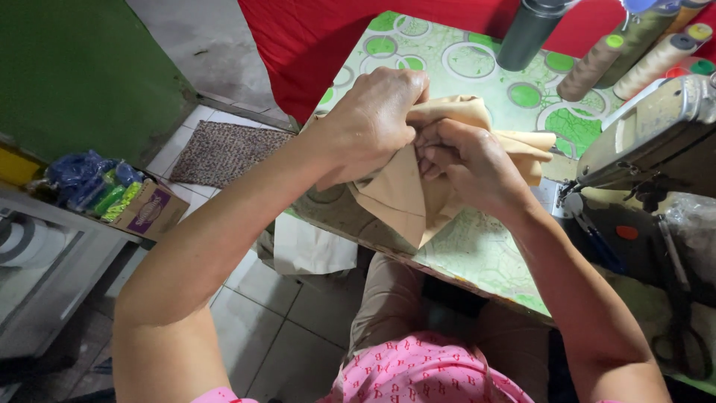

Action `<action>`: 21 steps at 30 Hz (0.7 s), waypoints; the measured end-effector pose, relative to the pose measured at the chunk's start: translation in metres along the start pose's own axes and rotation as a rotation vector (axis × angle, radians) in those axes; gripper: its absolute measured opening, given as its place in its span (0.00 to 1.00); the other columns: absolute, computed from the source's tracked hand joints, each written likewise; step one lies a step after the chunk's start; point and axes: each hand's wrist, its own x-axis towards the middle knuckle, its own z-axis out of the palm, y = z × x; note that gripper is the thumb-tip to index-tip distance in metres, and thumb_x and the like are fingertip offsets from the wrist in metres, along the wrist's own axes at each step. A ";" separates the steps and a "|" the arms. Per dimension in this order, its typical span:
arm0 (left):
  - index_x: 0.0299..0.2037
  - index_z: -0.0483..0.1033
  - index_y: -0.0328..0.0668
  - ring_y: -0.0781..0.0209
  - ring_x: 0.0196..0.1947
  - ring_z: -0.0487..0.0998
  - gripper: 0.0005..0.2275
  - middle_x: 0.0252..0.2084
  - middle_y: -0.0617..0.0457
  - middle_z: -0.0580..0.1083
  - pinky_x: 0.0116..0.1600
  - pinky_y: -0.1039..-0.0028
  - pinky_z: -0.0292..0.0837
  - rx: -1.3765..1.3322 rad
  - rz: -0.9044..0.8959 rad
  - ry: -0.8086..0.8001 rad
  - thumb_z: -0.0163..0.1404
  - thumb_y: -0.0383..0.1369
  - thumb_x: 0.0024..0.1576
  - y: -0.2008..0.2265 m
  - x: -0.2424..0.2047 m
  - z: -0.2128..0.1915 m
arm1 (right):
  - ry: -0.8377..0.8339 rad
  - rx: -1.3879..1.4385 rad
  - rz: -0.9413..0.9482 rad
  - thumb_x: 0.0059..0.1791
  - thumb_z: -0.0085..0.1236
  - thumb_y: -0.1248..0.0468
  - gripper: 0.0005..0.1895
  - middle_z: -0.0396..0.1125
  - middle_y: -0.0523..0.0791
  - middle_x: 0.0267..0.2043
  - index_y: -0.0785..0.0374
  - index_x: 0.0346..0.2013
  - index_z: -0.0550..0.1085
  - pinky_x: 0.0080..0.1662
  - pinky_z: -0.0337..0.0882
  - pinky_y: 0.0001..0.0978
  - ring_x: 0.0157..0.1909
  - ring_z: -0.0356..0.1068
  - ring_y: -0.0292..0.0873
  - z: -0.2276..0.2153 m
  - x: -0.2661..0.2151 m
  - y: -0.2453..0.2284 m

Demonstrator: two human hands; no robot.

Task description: Folding and smoothing the edges of a tan fabric garment on a sewing table to prepare it for finishing.

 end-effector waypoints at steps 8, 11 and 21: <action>0.33 0.72 0.48 0.54 0.33 0.74 0.11 0.34 0.52 0.74 0.31 0.63 0.66 -0.068 0.011 0.014 0.46 0.20 0.45 -0.012 0.008 0.000 | 0.066 -0.175 -0.084 0.52 0.51 0.67 0.14 0.73 0.41 0.44 0.64 0.51 0.76 0.48 0.70 0.24 0.45 0.70 0.33 0.010 -0.020 0.000; 0.33 0.72 0.45 0.53 0.35 0.75 0.12 0.37 0.50 0.74 0.32 0.62 0.68 -0.050 0.015 0.031 0.47 0.16 0.43 -0.026 0.018 0.004 | 0.117 -0.180 -0.232 0.50 0.64 0.66 0.12 0.74 0.42 0.40 0.63 0.46 0.73 0.46 0.74 0.26 0.39 0.71 0.33 0.026 -0.045 0.019; 0.37 0.75 0.47 0.53 0.43 0.76 0.13 0.41 0.51 0.76 0.38 0.63 0.71 -0.026 0.051 -0.028 0.51 0.20 0.43 -0.022 0.010 -0.003 | 0.175 -0.468 -0.590 0.59 0.41 0.72 0.08 0.66 0.49 0.39 0.66 0.44 0.71 0.45 0.67 0.39 0.39 0.66 0.50 0.032 -0.045 -0.004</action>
